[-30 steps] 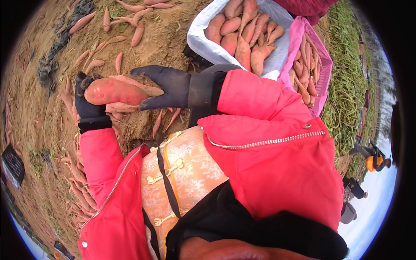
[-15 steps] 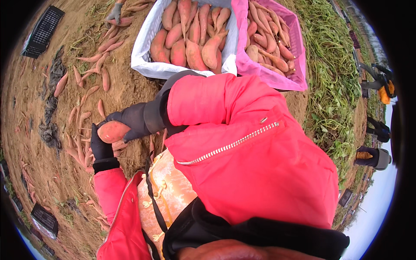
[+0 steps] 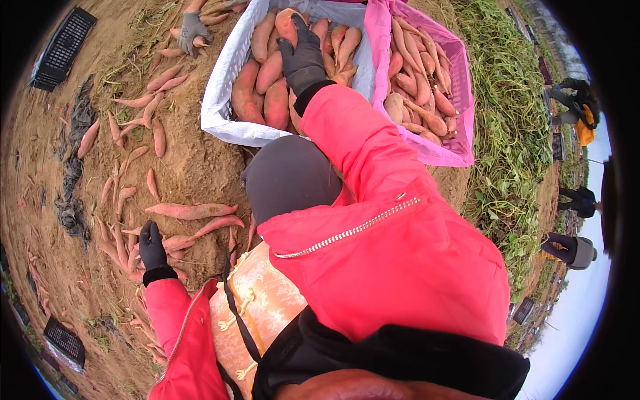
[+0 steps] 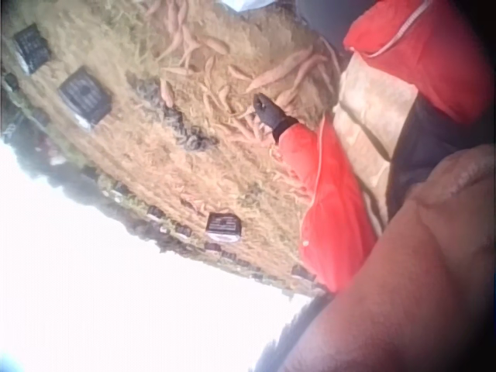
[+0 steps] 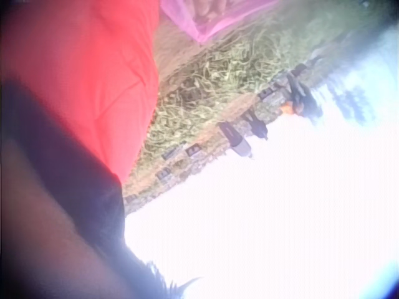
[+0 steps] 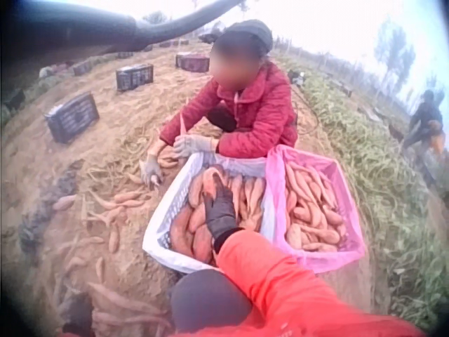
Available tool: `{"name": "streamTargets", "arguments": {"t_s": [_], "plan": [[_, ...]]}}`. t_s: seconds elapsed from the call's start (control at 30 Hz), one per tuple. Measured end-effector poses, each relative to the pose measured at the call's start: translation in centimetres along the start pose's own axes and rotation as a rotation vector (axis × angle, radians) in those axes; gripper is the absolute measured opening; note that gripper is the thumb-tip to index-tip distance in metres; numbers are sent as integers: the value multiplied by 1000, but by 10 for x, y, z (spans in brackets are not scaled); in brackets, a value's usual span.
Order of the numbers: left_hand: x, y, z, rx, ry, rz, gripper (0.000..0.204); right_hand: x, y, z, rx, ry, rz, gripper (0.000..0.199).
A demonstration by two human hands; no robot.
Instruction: The person picks up sweet potatoes from the ground and places them into a white-lined crate. They repeatedly reach down, grasp one or more tubers, and deposit them into the container while kneeling on the soil.
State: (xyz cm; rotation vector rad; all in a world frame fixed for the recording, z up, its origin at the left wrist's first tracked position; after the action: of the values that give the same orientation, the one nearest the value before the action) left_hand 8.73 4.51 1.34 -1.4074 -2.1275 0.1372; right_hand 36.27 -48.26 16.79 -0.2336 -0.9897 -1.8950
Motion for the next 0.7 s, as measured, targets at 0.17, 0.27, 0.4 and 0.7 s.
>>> {"name": "streamTargets", "arguments": {"t_s": [0.17, 0.27, 0.4, 0.7], "plan": [[1, 9, 50, 124, -53, 70, 35, 0, -37, -142, -491, -973, 401, 62], [7, 12, 80, 267, 23, 61, 35, -14, -34, -163, -360, -1084, 497, 59], [13, -5, 93, 118, 243, 102, 40, -31, -18, -196, -118, -1103, 724, 56], [85, -9, 122, 294, 319, -121, 44, -88, 24, -270, 88, -1286, 1244, 50]]}}
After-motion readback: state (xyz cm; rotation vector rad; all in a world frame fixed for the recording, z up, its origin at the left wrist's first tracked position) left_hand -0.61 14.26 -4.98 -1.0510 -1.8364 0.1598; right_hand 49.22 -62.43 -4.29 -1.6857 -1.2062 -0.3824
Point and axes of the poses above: each hand's wrist, its own y-axis towards the middle knuckle, its own x-axis out of the back of the hand, z = x × y, the point moved 8 cm from there along y, towards the middle knuckle, and after that the axes turned 5 degrees about -y, right-handed, at the moved point
